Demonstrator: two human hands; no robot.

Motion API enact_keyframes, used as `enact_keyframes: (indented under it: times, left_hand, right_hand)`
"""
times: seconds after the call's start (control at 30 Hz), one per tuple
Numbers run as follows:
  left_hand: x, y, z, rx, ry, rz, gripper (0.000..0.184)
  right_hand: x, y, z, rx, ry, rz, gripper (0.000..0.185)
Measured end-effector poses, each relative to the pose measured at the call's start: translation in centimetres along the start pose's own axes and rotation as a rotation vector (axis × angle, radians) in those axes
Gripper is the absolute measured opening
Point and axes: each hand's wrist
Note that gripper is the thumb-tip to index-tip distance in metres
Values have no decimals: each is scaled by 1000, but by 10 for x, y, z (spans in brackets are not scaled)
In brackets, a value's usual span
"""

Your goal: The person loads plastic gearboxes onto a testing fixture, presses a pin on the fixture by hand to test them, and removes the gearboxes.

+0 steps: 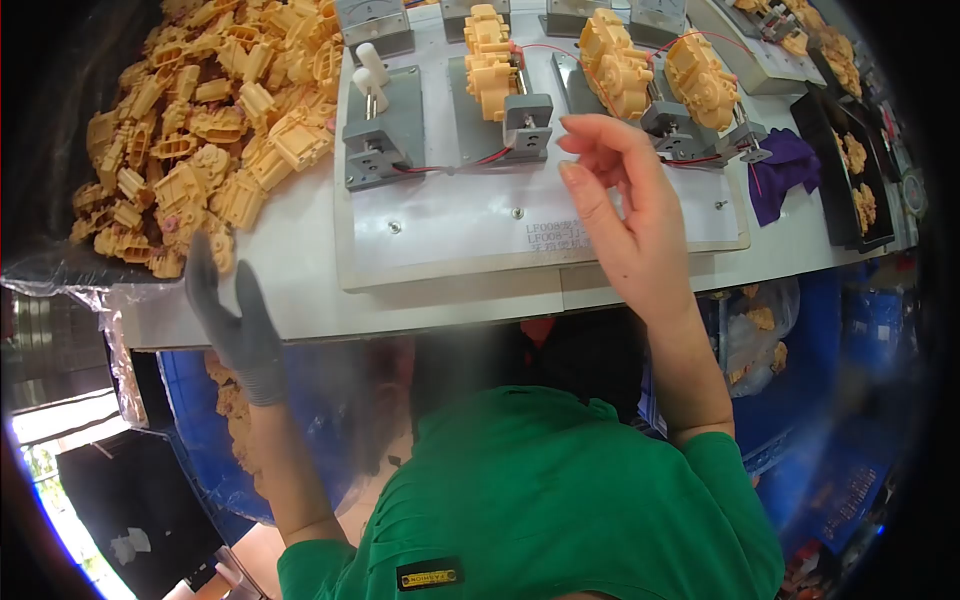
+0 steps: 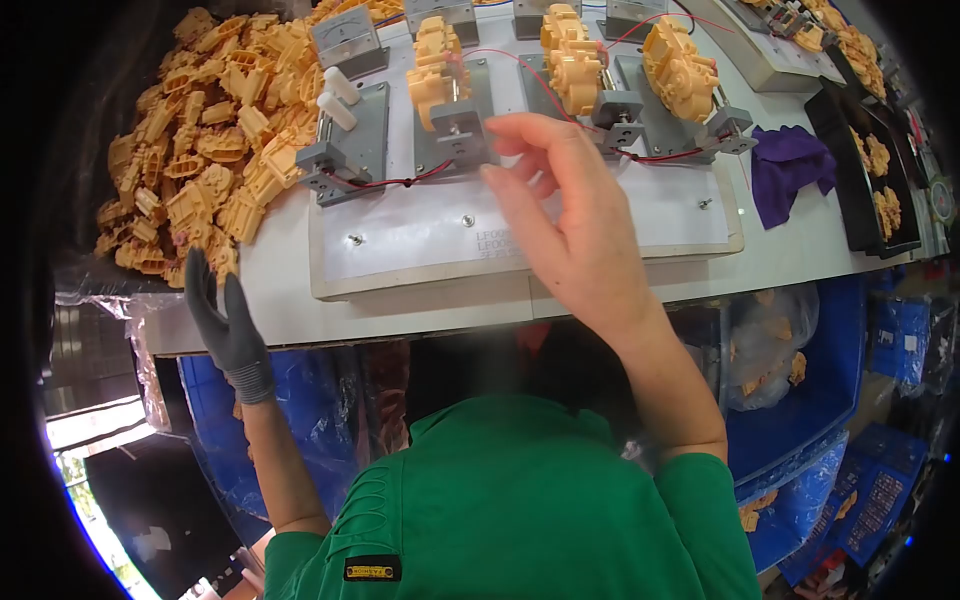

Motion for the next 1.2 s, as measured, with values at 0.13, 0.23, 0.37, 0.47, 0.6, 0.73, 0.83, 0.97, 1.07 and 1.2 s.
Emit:
enact_keyframes:
  times: [0.13,0.23,0.37,0.47,0.6,0.73,0.83,0.97,1.07,1.2]
  left_hand:
    - [10,-49,-30,260,58,189,43]
    - [24,-70,-26,356,215,243,40]
    - [30,-75,-57,695,502,205,53]
    - [33,-75,-47,616,483,207,51]
    - [42,-66,-29,473,406,222,51]
    - [42,-74,-23,624,484,234,51]
    - [41,-74,-29,634,476,238,51]
    - [41,-74,-27,675,500,238,51]
    - [40,-75,-26,635,468,248,52]
    - [42,-76,-14,677,446,242,52]
  right_hand:
    - [-5,-15,-6,-191,-51,-75,20]
    - [-1,-7,-7,-111,-70,-2,17]
    - [4,-6,4,176,0,252,15]
    - [4,-9,1,353,52,319,16]
    - [2,-10,-1,374,57,307,17]
    - [5,-11,-2,388,43,271,20]
    - [5,-11,-4,371,63,298,12]
    - [4,-10,-3,356,74,294,12]
    - [3,-10,-1,354,65,297,12]
    - [6,-10,-4,349,72,276,12]
Point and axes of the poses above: each hand's wrist, its own x-axis away from the middle knuckle, its own y-axis out of the back of the hand, z = x × y, and after that the axes turned 3 degrees about y, right-handed
